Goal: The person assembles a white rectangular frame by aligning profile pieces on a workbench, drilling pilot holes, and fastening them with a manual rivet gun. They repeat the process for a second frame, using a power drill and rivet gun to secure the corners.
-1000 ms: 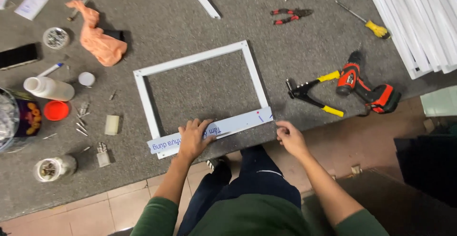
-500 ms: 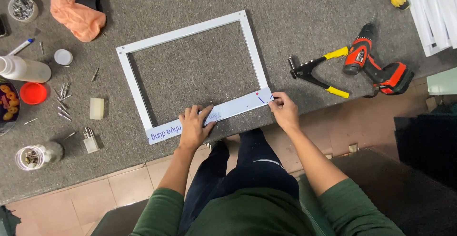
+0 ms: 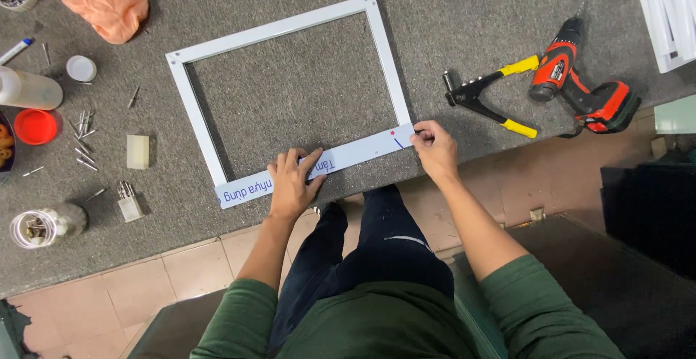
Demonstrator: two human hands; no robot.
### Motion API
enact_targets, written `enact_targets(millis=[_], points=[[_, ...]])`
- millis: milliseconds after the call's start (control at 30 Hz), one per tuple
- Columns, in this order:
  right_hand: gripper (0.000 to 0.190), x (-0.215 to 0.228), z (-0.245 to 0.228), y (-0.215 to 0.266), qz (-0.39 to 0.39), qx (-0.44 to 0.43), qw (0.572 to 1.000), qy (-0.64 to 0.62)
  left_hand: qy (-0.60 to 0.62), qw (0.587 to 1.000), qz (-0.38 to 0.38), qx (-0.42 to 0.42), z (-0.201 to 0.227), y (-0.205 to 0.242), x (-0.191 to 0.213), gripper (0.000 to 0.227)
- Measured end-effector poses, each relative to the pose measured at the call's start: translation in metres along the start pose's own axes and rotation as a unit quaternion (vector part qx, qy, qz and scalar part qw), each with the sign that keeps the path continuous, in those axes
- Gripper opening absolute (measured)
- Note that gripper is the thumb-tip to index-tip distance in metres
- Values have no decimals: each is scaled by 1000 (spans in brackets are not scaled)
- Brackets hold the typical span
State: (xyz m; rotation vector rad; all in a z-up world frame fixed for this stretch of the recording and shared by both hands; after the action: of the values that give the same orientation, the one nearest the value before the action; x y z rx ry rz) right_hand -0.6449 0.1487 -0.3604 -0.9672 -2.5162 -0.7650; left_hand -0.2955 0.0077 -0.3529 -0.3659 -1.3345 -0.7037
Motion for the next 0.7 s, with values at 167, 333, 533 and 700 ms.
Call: enact_targets(millis=[167,333,533,700], points=[[21,0,3,-3,-15,-9,998,-55,-3,1000,9,4,0,1,-6,66],[23,0,1,-4,-37,-28,991,-123,22,998,63,-5,-1,6,15,81],[26,-4,33,-16,-40,-2,989,-144,42,875,309,370,-72,84,44,65],[19,-6,42,-18,-19,8,991,-130,135,796,287,515,-130,132,-25,30]])
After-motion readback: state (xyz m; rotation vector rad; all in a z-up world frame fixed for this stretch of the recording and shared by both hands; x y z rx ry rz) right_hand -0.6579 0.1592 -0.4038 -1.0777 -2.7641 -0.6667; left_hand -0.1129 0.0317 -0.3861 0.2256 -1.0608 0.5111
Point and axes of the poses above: each hand's wrist, its own y-axis away from the middle knuckle, its own x-axis out of the back of the hand, z = x × y, the point moved 3 cm from there along -y, towards the middle knuckle, and after that the axes turned 12 degrees about -y, right-handed, at the moved point
